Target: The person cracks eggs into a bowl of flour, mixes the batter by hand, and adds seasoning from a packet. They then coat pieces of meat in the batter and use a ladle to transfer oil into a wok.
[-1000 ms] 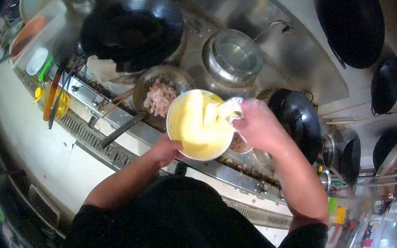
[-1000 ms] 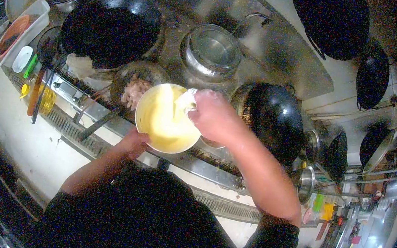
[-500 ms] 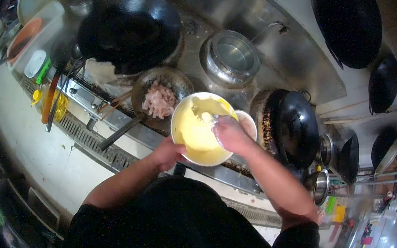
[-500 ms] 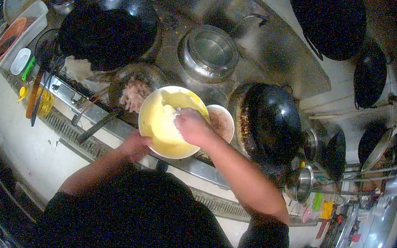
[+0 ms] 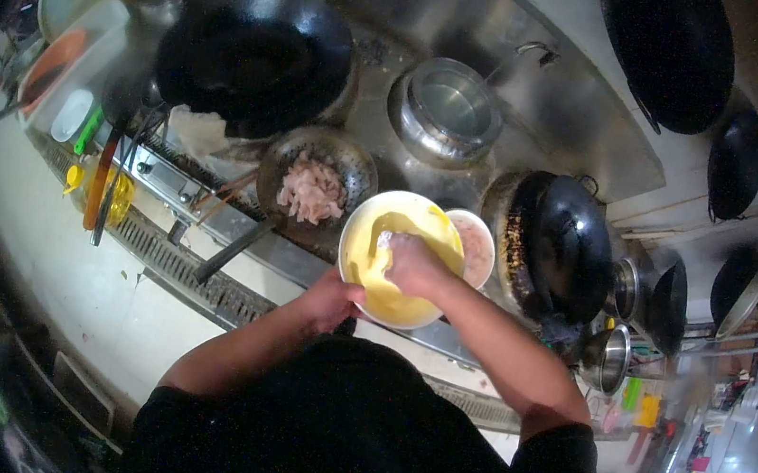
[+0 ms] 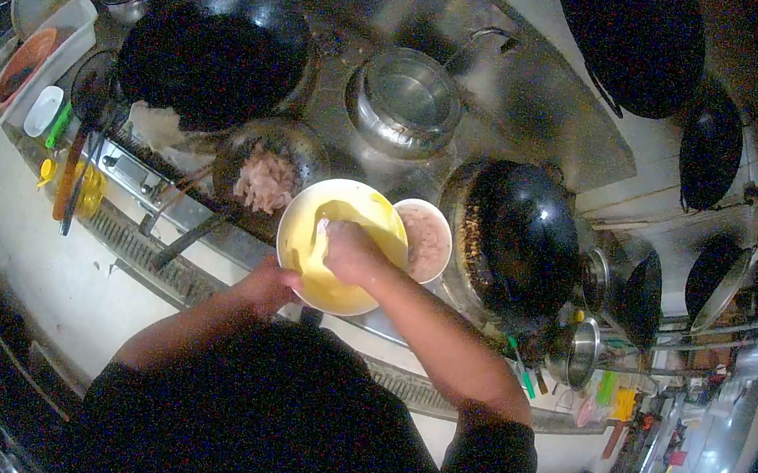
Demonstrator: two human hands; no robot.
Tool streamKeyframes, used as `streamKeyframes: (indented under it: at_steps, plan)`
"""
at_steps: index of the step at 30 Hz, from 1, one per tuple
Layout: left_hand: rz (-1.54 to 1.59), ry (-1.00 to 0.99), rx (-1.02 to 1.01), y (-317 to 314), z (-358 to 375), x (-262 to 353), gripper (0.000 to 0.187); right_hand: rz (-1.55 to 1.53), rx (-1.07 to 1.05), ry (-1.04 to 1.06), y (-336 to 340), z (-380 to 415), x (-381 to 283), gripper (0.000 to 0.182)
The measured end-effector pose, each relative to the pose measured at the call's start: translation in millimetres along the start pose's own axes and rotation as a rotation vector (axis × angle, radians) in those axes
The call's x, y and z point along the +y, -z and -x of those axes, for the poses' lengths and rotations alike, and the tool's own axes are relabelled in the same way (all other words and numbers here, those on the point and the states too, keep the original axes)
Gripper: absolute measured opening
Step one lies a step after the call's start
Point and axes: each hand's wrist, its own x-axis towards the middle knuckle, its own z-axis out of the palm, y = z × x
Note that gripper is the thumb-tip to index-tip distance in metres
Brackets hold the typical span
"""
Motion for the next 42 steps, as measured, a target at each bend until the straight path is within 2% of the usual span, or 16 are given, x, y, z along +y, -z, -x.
streamKeyframes:
  at_steps: [2,3,6,13,16,19,22,24,28,30,32,33,34,36,40,42]
  plan:
    - [-0.020,0.013,0.004,-3,2,2,0.069,0.052,0.044,-0.014,24,8,-9,0.032]
    - [-0.019,0.005,0.021,-7,3,3,0.065,0.040,0.153,0.059,24,9,-2,0.025]
    - [-0.043,-0.006,0.036,-1,0,-1,0.061,0.178,0.086,0.025,40,14,-10,0.026]
    - [-0.001,-0.020,0.013,-2,3,0,0.057,0.184,0.089,0.014,32,17,-5,0.026]
    - [-0.031,-0.002,0.035,-6,4,1,0.057,0.128,0.136,0.017,33,18,-5,0.024]
    - [-0.001,0.023,0.027,-11,8,6,0.058,0.030,0.082,0.006,37,17,2,0.029]
    - [-0.011,0.018,0.029,-17,10,6,0.060,-0.027,0.111,0.100,40,20,12,0.036]
    - [-0.012,0.019,0.020,-18,10,8,0.060,-0.295,-0.093,0.048,58,28,1,0.039]
    - [-0.012,-0.021,-0.023,-14,8,3,0.063,-0.365,-0.080,-0.023,40,17,18,0.045]
    - [-0.008,-0.024,-0.019,-14,8,3,0.063,-0.032,0.074,0.061,23,15,16,0.052]
    - [-0.006,-0.025,-0.018,-13,8,2,0.063,0.084,0.105,0.069,5,20,2,0.050]
    - [-0.011,-0.014,-0.016,-10,6,0,0.063,0.145,0.126,0.158,-7,20,4,0.046]
    - [-0.016,-0.003,-0.012,-11,6,1,0.063,0.145,0.126,0.159,-6,19,5,0.046]
    - [-0.021,0.020,-0.016,-13,10,2,0.063,0.000,-0.089,0.056,-2,15,5,0.042]
    - [-0.037,0.055,-0.013,-21,12,4,0.065,0.040,0.015,-0.002,21,17,5,0.032]
    - [-0.029,0.052,-0.014,-17,10,1,0.065,0.055,0.085,0.045,32,24,-2,0.029]
